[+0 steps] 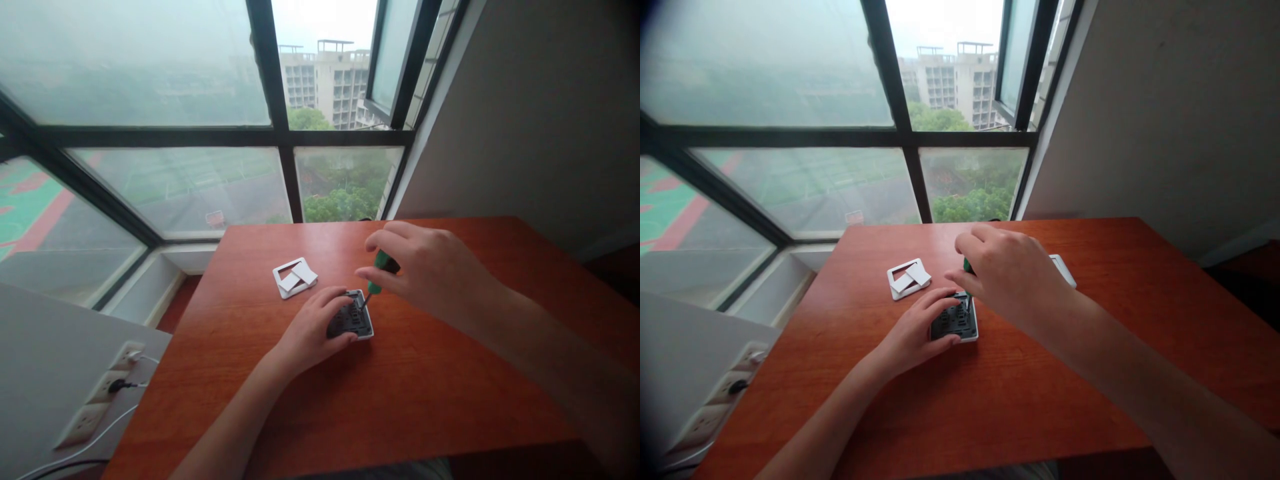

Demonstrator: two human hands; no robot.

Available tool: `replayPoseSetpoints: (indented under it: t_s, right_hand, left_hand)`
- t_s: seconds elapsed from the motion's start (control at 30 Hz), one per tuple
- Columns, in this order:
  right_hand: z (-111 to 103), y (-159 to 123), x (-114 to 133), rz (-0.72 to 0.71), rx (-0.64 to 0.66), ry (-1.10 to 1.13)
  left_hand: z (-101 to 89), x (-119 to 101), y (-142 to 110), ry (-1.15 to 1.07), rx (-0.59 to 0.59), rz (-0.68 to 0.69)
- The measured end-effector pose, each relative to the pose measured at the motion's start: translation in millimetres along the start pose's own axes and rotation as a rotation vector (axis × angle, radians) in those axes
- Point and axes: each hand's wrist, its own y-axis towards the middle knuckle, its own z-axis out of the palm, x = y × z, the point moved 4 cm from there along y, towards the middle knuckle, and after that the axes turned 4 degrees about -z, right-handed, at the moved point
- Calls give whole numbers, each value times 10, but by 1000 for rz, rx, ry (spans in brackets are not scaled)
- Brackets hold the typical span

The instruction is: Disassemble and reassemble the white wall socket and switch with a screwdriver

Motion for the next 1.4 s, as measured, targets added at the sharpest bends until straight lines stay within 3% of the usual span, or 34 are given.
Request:
replayPoseSetpoints:
  t_s: [0.2,0.4,0.47,0.53,0.6,0.7,0.8,0.93,1.07,1.23,1.4]
  right_hand:
    - [38,11,21,73,1,-158]
    - [-147,-27,-69,-20,-6,110]
    - [-249,-73,-207,72,-114,154]
    - [-249,-175,-398,255,-208,223]
    - [-68,-336,-601,493,-223,412]
    - [486,-600,-753,768,-143,967]
    - [1038,-769,-695,863,-79,1401]
    - [1515,-843,-535,1001,-85,1708]
    - [1684,-818,-387,992,-74,1836]
    - [1682,-827,-302,841,-18,1742]
    - [1695,-850,-303,830,-49,1752]
  left_hand:
    - [-19,-20,5,4,4,-5]
    - [19,-30,10,10,0,4]
    - [8,-32,18,29,-7,15]
    - [-82,-29,13,59,-43,21]
    - [-267,-3,-27,97,-134,-13]
    - [-585,93,-180,174,-280,-134]
    - [-664,212,-370,252,-191,-236]
    - [-499,290,-503,301,-82,-275]
    - [-366,282,-410,410,-29,-306]
    - [-296,269,-224,567,30,-285]
    - [-265,312,-224,657,63,-292]
